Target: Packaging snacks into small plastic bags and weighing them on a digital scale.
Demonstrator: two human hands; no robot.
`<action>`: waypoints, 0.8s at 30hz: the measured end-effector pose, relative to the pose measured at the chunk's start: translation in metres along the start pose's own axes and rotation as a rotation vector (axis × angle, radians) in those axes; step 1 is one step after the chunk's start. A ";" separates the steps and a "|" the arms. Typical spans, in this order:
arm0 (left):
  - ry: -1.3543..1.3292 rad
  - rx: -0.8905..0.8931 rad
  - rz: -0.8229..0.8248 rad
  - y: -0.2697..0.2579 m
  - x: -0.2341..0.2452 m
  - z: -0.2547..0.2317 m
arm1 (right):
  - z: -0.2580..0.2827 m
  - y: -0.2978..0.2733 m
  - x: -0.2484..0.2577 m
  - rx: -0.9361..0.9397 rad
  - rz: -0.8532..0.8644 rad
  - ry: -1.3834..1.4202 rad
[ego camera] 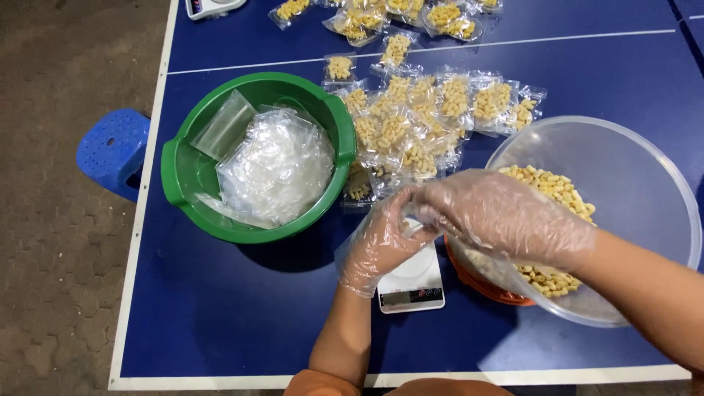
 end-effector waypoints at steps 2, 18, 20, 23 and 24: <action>0.020 -0.002 0.045 0.004 0.003 -0.012 | -0.003 0.000 -0.012 0.139 -0.120 0.037; -0.101 -0.058 0.095 -0.002 -0.004 0.003 | 0.013 -0.003 -0.008 0.032 -0.079 -0.016; -0.195 -0.057 0.140 -0.004 -0.006 0.014 | 0.015 -0.002 -0.007 0.025 -0.081 -0.004; -0.159 -0.062 0.171 0.000 -0.006 0.007 | 0.012 -0.004 -0.008 0.018 -0.082 0.011; -0.158 -0.062 0.173 0.000 -0.004 0.006 | 0.014 -0.004 -0.007 0.018 -0.084 0.013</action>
Point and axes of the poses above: each hand's wrist, its own y-axis towards the middle knuckle, its own x-axis out of the back of the hand, z = x × y, the point moved 6 cm from there along y, towards the middle knuckle, and after that the axes turned 12 degrees about -x, right-handed, at the moved point
